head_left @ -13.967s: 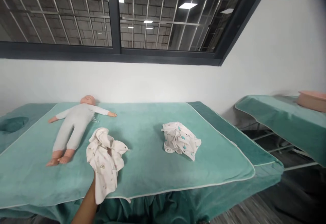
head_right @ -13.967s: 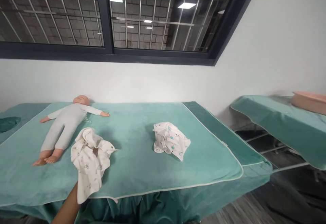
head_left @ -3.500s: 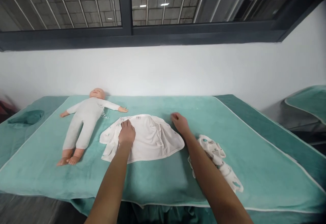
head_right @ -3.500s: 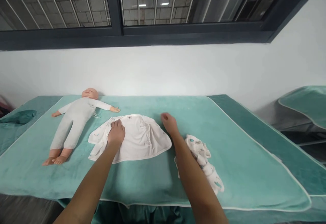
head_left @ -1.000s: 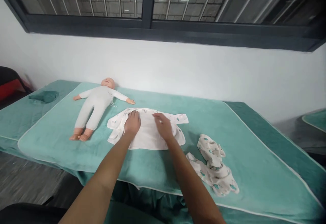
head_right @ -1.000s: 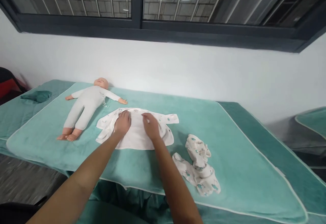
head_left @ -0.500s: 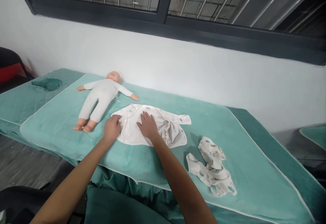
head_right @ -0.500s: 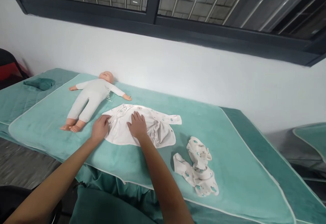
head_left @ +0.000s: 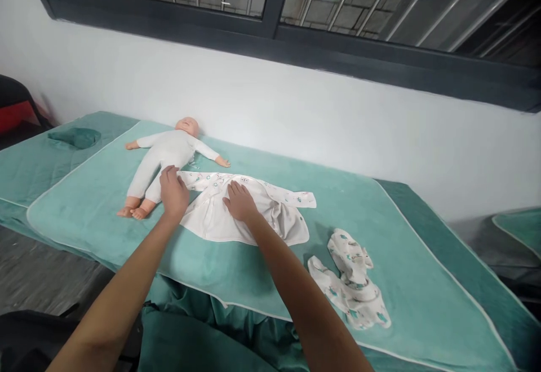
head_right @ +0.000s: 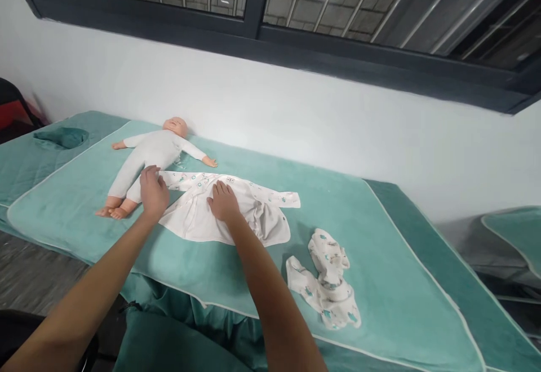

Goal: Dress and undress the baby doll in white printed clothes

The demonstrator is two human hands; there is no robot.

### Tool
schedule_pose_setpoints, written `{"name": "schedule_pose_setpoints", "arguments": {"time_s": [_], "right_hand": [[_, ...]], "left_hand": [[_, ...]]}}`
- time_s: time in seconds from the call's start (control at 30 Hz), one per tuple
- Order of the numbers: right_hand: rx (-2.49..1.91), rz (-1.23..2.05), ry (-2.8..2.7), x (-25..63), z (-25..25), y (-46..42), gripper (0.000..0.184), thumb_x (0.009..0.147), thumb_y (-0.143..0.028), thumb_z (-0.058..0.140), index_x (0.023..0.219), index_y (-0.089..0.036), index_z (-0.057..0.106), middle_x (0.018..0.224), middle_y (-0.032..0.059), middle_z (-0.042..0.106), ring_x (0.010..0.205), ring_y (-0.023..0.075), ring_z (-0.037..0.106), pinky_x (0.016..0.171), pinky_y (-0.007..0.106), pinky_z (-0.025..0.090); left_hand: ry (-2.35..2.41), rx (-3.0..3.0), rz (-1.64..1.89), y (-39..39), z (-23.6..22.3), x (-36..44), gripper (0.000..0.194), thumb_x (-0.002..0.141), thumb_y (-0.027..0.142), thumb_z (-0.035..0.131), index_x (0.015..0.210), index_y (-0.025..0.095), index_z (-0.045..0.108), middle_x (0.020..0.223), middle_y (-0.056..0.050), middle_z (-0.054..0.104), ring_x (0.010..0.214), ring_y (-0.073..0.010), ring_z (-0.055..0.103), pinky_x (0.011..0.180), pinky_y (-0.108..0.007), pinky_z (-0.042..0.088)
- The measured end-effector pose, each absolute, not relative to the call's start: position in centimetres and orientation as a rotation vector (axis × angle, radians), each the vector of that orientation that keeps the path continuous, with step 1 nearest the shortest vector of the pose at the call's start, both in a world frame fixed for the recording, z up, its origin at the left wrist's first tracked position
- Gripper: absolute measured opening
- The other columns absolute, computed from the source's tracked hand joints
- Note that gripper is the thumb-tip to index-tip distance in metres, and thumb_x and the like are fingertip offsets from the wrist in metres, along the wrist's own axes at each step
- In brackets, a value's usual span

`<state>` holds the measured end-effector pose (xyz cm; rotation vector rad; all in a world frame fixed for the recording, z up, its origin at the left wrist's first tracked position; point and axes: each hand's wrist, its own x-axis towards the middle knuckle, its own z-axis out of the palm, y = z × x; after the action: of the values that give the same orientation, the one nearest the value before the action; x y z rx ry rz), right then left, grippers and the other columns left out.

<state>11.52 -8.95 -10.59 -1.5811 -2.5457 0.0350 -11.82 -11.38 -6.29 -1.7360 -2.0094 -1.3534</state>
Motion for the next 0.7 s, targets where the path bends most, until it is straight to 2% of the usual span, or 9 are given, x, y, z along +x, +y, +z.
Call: {"name": "schedule_pose_setpoints", "arguments": {"time_s": [0.07,0.23,0.37,0.53,0.7], "right_hand": [[-1.591,0.051,-2.532,11.2,-10.5,-8.6,0.067,0.104,-0.043,0.026,0.155,0.000,0.034,0.165,0.0205,0.026,0.154,0.0298,0.023,0.125,0.047,0.017],[-1.626,0.042,-2.435,10.4,-10.6,-7.4,0.068,0.104,-0.043,0.023,0.155,0.001,0.034,0.162,0.0215,0.033,0.154,0.0293,0.024,0.125,0.047,0.016],[-1.707,0.081,-2.368,9.5,-10.5,-6.9,0.063,0.104,-0.039,0.026,0.154,-0.002,0.036,0.162,0.0211,0.032,0.154,0.0299,0.025,0.124,0.050,0.018],[-1.673,0.019,-2.332,8.8,-10.6,-10.0,0.063,0.105,-0.039,0.026,0.153,-0.002,0.038,0.161,0.0221,0.034,0.151,0.0321,0.030,0.122,0.051,0.022],[-1.625,0.053,-2.416,8.5,-10.4,-15.3,0.067,0.105,-0.042,0.024,0.153,0.004,0.035,0.162,0.0246,0.029,0.153,0.0322,0.027,0.124,0.049,0.019]], "left_hand": [[-1.822,-1.906,-1.328,-12.0,-6.8,-10.8,0.034,0.095,0.012,0.042,0.126,0.013,0.056,0.136,-0.016,0.056,0.134,-0.0276,0.047,0.114,-0.046,0.040],[-1.457,-2.567,-0.931,-15.2,-9.0,-7.5,0.036,0.093,0.010,0.042,0.117,0.021,0.065,0.127,-0.010,0.066,0.126,-0.0247,0.057,0.116,-0.045,0.040],[-1.451,-2.620,-0.854,-17.7,-9.5,-5.9,0.036,0.091,0.010,0.045,0.118,0.020,0.066,0.123,-0.012,0.068,0.119,-0.0258,0.061,0.107,-0.043,0.047],[-1.523,-2.619,-0.751,-19.7,-9.2,-5.9,0.027,0.094,0.019,0.046,0.103,0.023,0.071,0.093,-0.010,0.073,0.097,-0.0274,0.066,0.091,-0.045,0.050],[-1.690,-2.450,-0.737,-21.2,-10.0,-6.7,0.028,0.093,0.020,0.045,0.098,0.021,0.073,0.077,-0.010,0.071,0.083,-0.0268,0.067,0.083,-0.043,0.048]]}}
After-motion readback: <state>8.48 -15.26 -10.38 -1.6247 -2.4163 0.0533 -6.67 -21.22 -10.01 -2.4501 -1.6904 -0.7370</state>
